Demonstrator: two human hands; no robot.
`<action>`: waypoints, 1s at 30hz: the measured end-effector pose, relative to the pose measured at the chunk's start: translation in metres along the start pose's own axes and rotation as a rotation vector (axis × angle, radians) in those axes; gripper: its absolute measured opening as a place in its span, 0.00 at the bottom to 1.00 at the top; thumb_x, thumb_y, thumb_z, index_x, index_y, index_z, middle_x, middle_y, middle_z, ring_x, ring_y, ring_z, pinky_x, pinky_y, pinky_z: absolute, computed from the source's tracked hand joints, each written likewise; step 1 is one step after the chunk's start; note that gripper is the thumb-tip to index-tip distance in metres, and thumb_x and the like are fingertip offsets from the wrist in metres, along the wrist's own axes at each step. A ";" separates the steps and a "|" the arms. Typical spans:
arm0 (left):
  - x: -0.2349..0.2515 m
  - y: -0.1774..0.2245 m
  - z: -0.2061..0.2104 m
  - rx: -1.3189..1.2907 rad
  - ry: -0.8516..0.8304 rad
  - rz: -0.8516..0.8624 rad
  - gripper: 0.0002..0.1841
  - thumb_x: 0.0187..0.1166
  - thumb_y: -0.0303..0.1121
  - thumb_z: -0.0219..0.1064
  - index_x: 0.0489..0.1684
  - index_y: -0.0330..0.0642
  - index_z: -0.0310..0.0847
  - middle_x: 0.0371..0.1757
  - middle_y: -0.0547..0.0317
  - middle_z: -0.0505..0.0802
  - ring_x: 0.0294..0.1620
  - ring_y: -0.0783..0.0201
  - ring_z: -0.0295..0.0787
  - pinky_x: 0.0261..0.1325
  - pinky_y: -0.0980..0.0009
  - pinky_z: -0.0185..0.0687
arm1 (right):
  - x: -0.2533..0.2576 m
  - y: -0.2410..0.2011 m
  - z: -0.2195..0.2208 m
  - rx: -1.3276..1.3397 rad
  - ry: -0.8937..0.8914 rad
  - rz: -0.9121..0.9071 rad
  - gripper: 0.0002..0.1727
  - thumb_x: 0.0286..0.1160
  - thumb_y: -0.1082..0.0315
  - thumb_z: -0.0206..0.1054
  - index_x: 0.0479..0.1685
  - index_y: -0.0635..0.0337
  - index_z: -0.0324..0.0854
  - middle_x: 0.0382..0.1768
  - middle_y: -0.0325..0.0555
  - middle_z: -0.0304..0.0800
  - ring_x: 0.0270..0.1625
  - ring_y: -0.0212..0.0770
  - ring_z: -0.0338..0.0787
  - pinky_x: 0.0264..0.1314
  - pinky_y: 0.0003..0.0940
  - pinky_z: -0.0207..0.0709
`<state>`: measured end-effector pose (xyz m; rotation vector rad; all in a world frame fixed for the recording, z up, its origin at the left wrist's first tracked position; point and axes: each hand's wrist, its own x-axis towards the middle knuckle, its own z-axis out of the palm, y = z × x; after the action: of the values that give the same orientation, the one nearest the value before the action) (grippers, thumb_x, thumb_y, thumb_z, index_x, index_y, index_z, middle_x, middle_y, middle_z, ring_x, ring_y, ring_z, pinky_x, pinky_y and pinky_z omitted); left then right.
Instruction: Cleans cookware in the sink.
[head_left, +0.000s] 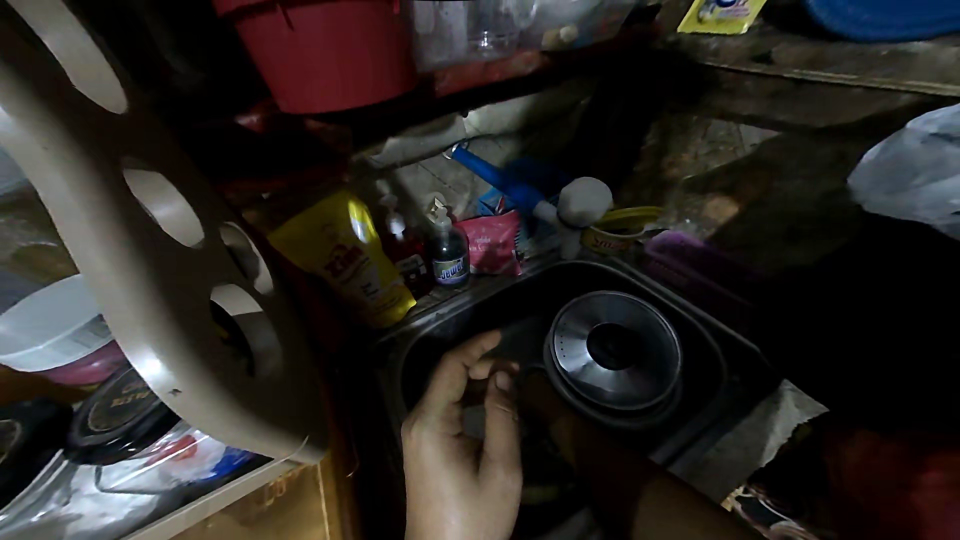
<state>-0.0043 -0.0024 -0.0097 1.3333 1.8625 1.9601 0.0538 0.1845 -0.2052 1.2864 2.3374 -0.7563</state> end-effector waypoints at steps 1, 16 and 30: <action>0.000 0.000 0.000 0.000 0.000 0.001 0.14 0.83 0.27 0.60 0.63 0.35 0.82 0.44 0.62 0.96 0.43 0.68 0.95 0.49 0.71 0.95 | -0.003 -0.001 0.001 0.010 0.031 0.005 0.25 0.91 0.66 0.53 0.77 0.79 0.69 0.78 0.72 0.73 0.84 0.63 0.72 0.87 0.54 0.61; -0.002 -0.002 0.002 -0.004 -0.031 -0.005 0.15 0.82 0.25 0.60 0.63 0.32 0.82 0.43 0.61 0.95 0.43 0.67 0.94 0.48 0.71 0.94 | -0.100 -0.065 -0.054 -0.088 -0.260 -0.324 0.24 0.94 0.70 0.46 0.84 0.66 0.67 0.83 0.64 0.70 0.83 0.62 0.73 0.83 0.56 0.66; 0.000 -0.001 0.000 0.026 -0.008 0.001 0.14 0.82 0.26 0.61 0.63 0.34 0.83 0.43 0.62 0.95 0.43 0.68 0.94 0.49 0.71 0.94 | -0.008 -0.014 -0.003 0.214 0.095 0.067 0.29 0.88 0.60 0.56 0.80 0.74 0.68 0.79 0.68 0.74 0.84 0.60 0.72 0.86 0.54 0.64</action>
<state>-0.0047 -0.0027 -0.0103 1.3471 1.8902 1.9353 0.0455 0.1748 -0.1950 1.5128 2.3238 -0.9651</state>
